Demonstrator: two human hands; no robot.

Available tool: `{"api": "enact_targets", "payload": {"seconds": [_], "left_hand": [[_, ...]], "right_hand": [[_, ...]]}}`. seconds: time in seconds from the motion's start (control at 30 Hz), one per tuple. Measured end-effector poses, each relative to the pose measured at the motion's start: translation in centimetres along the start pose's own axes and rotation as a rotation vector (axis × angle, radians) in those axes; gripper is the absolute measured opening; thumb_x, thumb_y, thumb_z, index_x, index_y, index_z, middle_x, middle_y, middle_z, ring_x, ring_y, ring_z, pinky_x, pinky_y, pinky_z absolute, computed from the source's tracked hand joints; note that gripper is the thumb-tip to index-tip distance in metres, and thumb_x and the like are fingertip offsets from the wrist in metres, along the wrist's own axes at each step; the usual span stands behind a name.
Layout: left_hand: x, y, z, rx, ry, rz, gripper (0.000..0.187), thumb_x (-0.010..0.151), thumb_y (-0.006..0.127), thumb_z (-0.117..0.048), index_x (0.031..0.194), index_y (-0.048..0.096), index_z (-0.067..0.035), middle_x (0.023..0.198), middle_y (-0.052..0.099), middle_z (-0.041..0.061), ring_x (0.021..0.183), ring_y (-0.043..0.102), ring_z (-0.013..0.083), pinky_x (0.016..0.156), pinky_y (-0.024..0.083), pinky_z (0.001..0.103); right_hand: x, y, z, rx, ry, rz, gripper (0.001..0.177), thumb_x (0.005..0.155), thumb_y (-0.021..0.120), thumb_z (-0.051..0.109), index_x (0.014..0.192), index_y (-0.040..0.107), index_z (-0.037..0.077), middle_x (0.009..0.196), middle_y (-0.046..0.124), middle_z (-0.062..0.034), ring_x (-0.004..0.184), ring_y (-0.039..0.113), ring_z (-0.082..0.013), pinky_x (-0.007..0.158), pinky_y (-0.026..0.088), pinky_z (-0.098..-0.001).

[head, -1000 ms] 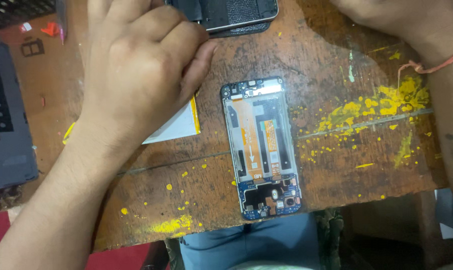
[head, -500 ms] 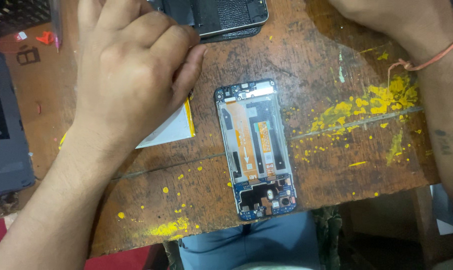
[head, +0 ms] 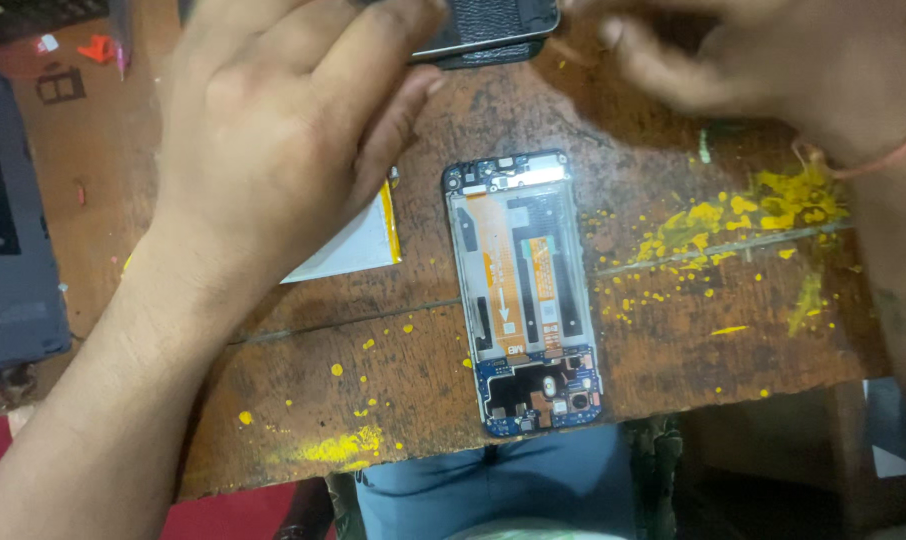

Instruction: The person disassembles a smartphone, removes the screen assembly, and uses tweezers to peel off adhesive strips from the phone's frame. They handle the battery, motherboard, and screen components while working at a cluttered wooden table.

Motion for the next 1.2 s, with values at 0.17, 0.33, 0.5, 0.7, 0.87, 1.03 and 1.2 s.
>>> {"api": "enact_targets", "payload": {"seconds": [0.17,0.33,0.5,0.7,0.87,1.03,1.2], "left_hand": [[1.5,0.0,-1.1,-0.327,-0.019,0.144,0.019,0.098,0.076,-0.016,0.111,0.069,-0.005,0.104,0.071,0.01,0.099,0.069,0.0284,0.088,0.053,0.038],[1.9,0.9,-5.4,-0.392,0.046,0.333,0.053,0.072,0.081,-0.035,0.113,0.071,-0.002,0.106,0.067,0.014,0.102,0.063,0.0342,0.077,0.05,0.045],[2.2,1.8,-6.2,-0.135,0.032,0.329,0.044,0.091,0.074,-0.043,0.106,0.068,-0.002,0.103,0.062,0.011,0.102,0.058,0.0279,0.085,0.047,0.041],[1.7,2.1,-5.9,-0.029,-0.032,0.259,0.036,0.095,0.071,-0.032,0.106,0.067,0.002,0.104,0.061,0.014,0.103,0.055,0.0308,0.087,0.042,0.043],[1.6,2.8,-5.7,-0.043,-0.097,0.23,0.025,0.093,0.069,-0.02,0.104,0.066,0.002,0.105,0.059,0.017,0.102,0.053,0.0326,0.087,0.041,0.044],[1.5,3.2,-5.6,-0.037,-0.098,0.23,0.017,0.095,0.068,-0.015,0.101,0.066,0.0,0.106,0.059,0.017,0.104,0.053,0.0325,0.087,0.041,0.044],[1.3,3.4,-5.2,-0.01,-0.108,0.224,0.03,0.1,0.07,-0.026,0.106,0.065,0.003,0.109,0.058,0.018,0.106,0.052,0.0343,0.089,0.042,0.045]], "right_hand": [[1.3,-0.5,2.5,0.467,-0.047,0.09,0.032,0.091,0.08,0.026,0.115,0.074,0.005,0.094,0.072,-0.0077,0.069,0.066,-0.0148,0.058,0.054,-0.029],[1.7,-0.2,4.3,0.611,0.022,0.23,0.053,0.078,0.087,0.029,0.125,0.074,0.007,0.085,0.069,-0.0039,0.068,0.063,-0.0149,0.054,0.054,-0.0277],[2.4,-0.3,4.7,0.533,0.086,0.279,0.055,0.079,0.087,0.03,0.127,0.073,0.007,0.082,0.067,-0.0044,0.068,0.064,-0.0161,0.058,0.054,-0.0289],[2.2,-0.8,4.5,0.507,0.067,0.126,0.039,0.081,0.082,0.034,0.1,0.073,0.002,0.083,0.069,-0.0077,0.066,0.063,-0.0189,0.058,0.052,-0.0322],[1.2,1.7,3.7,0.431,0.228,0.579,0.05,0.071,0.076,0.06,0.076,0.074,0.01,0.065,0.065,-0.003,0.057,0.062,-0.0182,0.05,0.052,-0.0322],[0.6,0.6,6.0,0.157,0.357,1.083,0.067,0.065,0.064,0.081,0.082,0.074,0.017,0.063,0.07,0.0002,0.058,0.069,-0.0158,0.057,0.057,-0.029],[1.9,-2.0,8.4,0.048,0.377,1.008,0.072,0.074,0.056,0.082,0.098,0.071,0.016,0.067,0.07,-0.0025,0.06,0.071,-0.0215,0.061,0.059,-0.0357]]}}
Point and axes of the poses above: each hand's wrist, its own x-axis towards the middle knuckle, its own y-axis out of the palm, z = x × y, the point moved 6 cm from there along x, towards the middle knuckle
